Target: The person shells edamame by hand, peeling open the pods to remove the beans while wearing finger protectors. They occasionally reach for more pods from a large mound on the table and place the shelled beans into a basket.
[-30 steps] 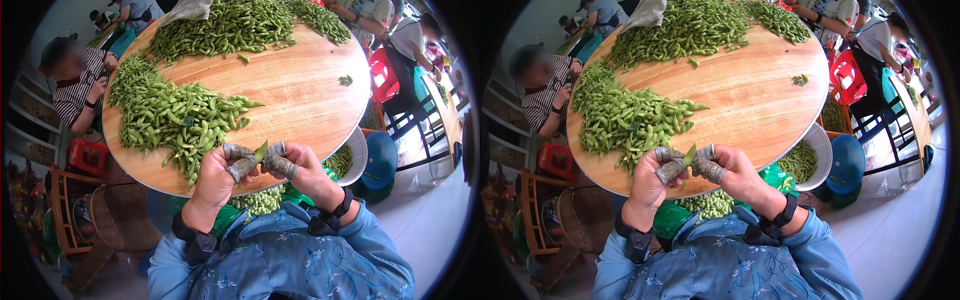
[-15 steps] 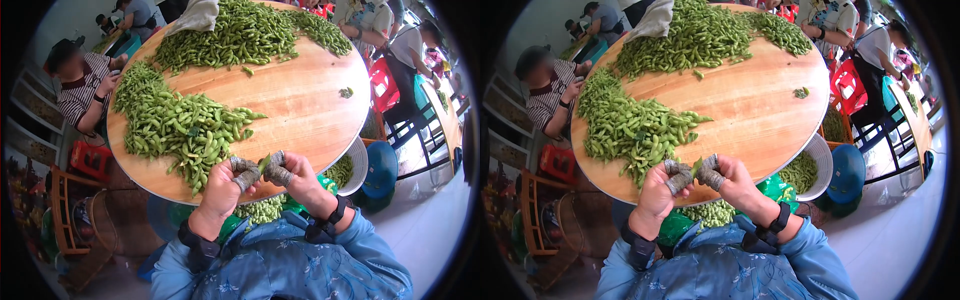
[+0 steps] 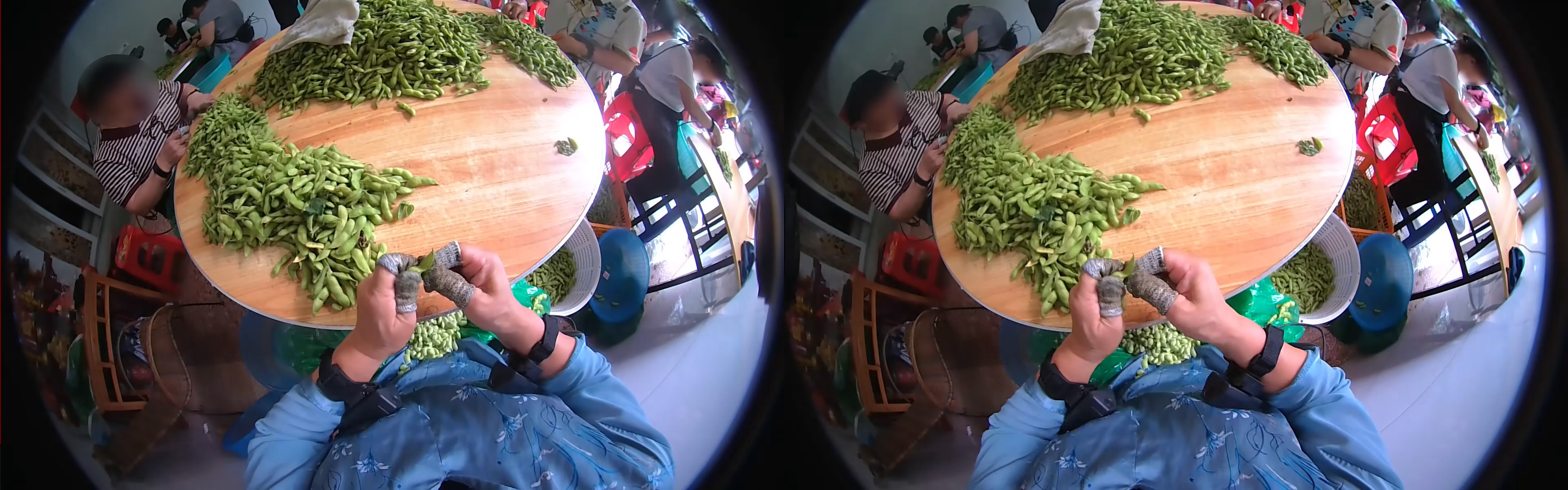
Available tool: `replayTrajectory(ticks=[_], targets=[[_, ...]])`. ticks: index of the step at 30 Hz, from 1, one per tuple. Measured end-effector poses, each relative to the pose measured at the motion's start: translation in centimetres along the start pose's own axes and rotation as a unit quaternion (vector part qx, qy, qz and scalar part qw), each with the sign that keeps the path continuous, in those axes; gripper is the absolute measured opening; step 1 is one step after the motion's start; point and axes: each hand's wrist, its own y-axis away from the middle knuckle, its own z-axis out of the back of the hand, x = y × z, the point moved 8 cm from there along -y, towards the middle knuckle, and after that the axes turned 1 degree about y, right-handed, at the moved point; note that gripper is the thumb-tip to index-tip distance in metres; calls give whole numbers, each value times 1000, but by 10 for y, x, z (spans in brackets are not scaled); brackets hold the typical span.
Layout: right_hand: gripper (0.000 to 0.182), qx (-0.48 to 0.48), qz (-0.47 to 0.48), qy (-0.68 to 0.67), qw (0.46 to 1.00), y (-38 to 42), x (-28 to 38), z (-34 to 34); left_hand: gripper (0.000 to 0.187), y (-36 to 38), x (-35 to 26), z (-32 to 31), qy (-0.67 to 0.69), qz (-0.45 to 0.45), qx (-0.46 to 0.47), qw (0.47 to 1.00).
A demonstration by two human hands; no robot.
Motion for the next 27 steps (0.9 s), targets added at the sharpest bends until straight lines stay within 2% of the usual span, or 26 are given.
replayTrajectory(ticks=[1, 2, 3, 5, 6, 7, 9, 10, 13, 14, 16, 18, 19, 20, 21, 23, 24, 25, 26, 27], targets=[[12, 4, 11, 24, 1000, 0, 3, -2, 12, 2, 10, 2, 55, 78, -18, 995], [12, 9, 21, 47, 999, 1, 5, -4, 13, 6, 25, 0, 114, 114, -16, 987], [12, 10, 21, 47, 999, 1, 6, -4, 13, 5, 25, 3, 113, 114, -17, 987], [11, 30, 32, 102, 994, 3, 10, -6, 14, 10, 36, -7, 263, 249, 55, 931], [11, 19, 5, 58, 998, 3, 12, -6, 11, 12, 34, -7, 262, 288, 85, 917], [11, 20, 4, 58, 998, 3, 13, -5, 11, 12, 33, -6, 261, 289, 85, 917], [11, 37, -60, 75, 995, 4, 5, 0, 12, 8, 17, -7, 223, 202, 133, 944], [11, 56, -67, 107, 990, 5, 6, -2, 16, 12, 18, -7, 213, 213, 159, 940], [10, 66, -76, 95, 990, 8, 5, -7, 16, 19, 19, -11, 173, 194, 186, 948], [10, 67, -76, 95, 990, 10, 6, -7, 17, 24, 24, -13, 192, 223, 168, 941], [11, 98, 15, 338, 936, 12, 19, -11, 18, 30, 30, -13, 162, 208, 169, 950], [12, 96, 19, 383, 919, 17, 30, -11, 19, 29, 27, -11, 130, 193, 171, 957], [13, 93, 23, 427, 899, 20, 36, -10, 18, 28, 19, -14, 78, 181, 227, 954], [12, 81, 29, 408, 909, 24, 41, -3, 18, 28, 13, -19, 25, 169, 282, 944], [12, 74, 17, 445, 892, 30, 50, 9, 18, 25, 10, -17, 25, 167, 282, 944], [13, 78, -22, 527, 846, 45, 65, 41, 14, 18, -5, -16, 0, 67, 293, 954], [18, 69, -43, 574, 815, 54, 72, 59, 13, 10, -4, -11, -9, 36, 258, 965], [23, 16, -83, 569, 818, 67, 71, 89, 13, 4, 1, -10, -9, 35, 258, 965], [20, -48, -129, 577, 805, 78, 78, 112, 12, -9, 7, -1, -99, 24, 206, 973], [18, -74, -151, 652, 739, 86, 85, 129, 13, -23, 12, 6, -188, 11, 152, 970]])
